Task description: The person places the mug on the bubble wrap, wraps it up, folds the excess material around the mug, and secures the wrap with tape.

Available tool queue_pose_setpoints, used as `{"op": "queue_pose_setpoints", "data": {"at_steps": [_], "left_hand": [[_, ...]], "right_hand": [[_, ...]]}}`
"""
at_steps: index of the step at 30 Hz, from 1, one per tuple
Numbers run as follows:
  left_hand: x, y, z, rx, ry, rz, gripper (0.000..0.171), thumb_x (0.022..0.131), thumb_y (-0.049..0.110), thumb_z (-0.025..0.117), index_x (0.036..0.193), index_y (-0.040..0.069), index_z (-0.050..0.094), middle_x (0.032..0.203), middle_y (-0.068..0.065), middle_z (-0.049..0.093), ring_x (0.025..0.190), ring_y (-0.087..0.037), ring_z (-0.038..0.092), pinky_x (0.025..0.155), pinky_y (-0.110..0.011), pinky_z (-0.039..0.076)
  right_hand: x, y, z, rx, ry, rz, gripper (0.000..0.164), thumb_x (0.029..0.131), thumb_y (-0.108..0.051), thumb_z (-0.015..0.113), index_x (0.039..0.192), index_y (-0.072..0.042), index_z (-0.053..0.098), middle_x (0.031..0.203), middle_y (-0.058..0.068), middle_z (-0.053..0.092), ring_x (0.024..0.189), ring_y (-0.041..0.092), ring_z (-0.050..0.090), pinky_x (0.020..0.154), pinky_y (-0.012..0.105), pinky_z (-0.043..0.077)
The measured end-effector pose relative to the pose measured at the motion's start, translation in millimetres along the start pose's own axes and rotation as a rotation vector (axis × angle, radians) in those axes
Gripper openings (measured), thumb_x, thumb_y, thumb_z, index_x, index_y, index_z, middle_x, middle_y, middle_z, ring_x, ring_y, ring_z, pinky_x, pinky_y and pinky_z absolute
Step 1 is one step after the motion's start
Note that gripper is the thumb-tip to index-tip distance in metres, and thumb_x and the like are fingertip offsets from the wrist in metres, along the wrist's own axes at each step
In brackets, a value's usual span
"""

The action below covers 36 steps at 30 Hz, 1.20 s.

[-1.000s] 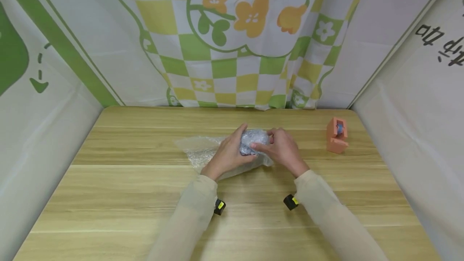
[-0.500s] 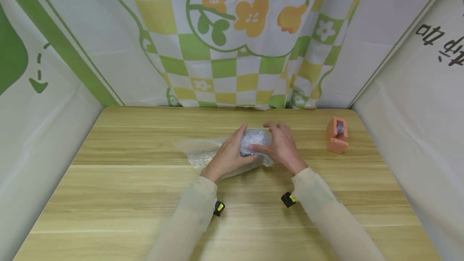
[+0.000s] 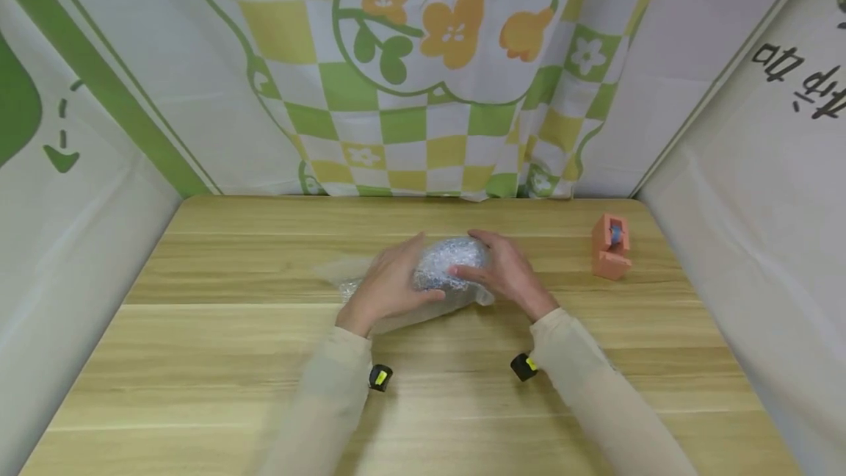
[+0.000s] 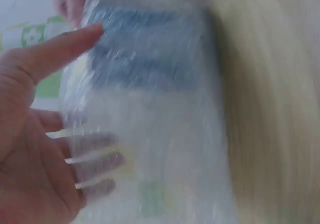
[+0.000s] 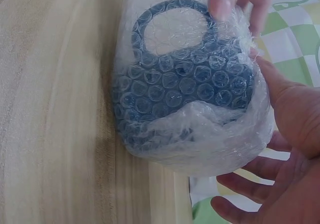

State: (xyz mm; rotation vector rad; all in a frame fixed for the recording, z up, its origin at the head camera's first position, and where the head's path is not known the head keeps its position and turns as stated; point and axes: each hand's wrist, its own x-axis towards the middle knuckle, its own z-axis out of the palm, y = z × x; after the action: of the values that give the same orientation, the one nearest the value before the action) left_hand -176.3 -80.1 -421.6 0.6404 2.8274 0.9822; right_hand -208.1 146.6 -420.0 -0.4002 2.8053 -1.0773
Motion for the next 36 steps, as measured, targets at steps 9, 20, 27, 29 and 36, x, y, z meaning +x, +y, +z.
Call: {"op": "queue_pose_setpoints", "data": {"at_steps": [9, 20, 27, 29, 36], "left_hand": [[-12.2, -16.3, -4.2, 0.016, 0.014, -0.046, 0.07, 0.098, 0.043, 0.066, 0.15, 0.002, 0.046, 0.152, -0.017, 0.048, 0.14, -0.039, 0.043, 0.116, -0.06, 0.028], [-11.0, -6.7, 15.2, 0.114, 0.256, -0.066, 0.054, 0.093, 0.04, 0.073, 0.134, 0.006, 0.062, 0.123, -0.014, 0.071, 0.11, -0.035, 0.066, 0.1, -0.054, 0.045], [-11.8, -1.5, 21.2, 0.144, 0.426, -0.012, 0.035, 0.086, 0.03, 0.082, 0.112, 0.008, 0.075, 0.101, -0.012, 0.076, 0.082, -0.03, 0.071, 0.073, -0.047, 0.057], [-11.8, -0.5, 22.3, 0.139, 0.46, -0.007, 0.032, 0.084, 0.028, 0.084, 0.108, 0.008, 0.077, 0.103, -0.011, 0.076, 0.087, -0.03, 0.071, 0.072, -0.046, 0.057], [-12.1, 3.6, 25.5, 0.184, 0.515, 0.012, 0.025, 0.081, 0.024, 0.088, 0.097, 0.007, 0.08, 0.09, -0.007, 0.07, 0.08, -0.025, 0.065, 0.065, -0.04, 0.056]], "right_hand": [[-2, 1, 2, 0.026, 0.008, 0.011, 0.08, 0.084, -0.039, 0.083, 0.147, -0.002, 0.05, 0.151, 0.021, 0.048, 0.139, 0.04, 0.043, 0.114, 0.053, 0.036], [-7, -2, 5, 0.014, 0.053, 0.043, 0.078, 0.086, -0.041, 0.081, 0.145, 0.001, 0.05, 0.144, 0.025, 0.051, 0.132, 0.042, 0.049, 0.11, 0.055, 0.041], [-9, -3, 8, -0.011, 0.086, 0.05, 0.076, 0.086, -0.042, 0.081, 0.141, 0.001, 0.053, 0.14, 0.025, 0.055, 0.128, 0.041, 0.052, 0.106, 0.055, 0.044], [-10, -3, 9, -0.014, 0.093, 0.052, 0.075, 0.086, -0.043, 0.081, 0.14, 0.001, 0.054, 0.139, 0.025, 0.056, 0.127, 0.041, 0.052, 0.106, 0.055, 0.044], [-10, -4, 9, -0.031, 0.108, 0.058, 0.074, 0.086, -0.043, 0.081, 0.138, 0.002, 0.055, 0.137, 0.025, 0.057, 0.126, 0.042, 0.053, 0.105, 0.055, 0.045]]}}
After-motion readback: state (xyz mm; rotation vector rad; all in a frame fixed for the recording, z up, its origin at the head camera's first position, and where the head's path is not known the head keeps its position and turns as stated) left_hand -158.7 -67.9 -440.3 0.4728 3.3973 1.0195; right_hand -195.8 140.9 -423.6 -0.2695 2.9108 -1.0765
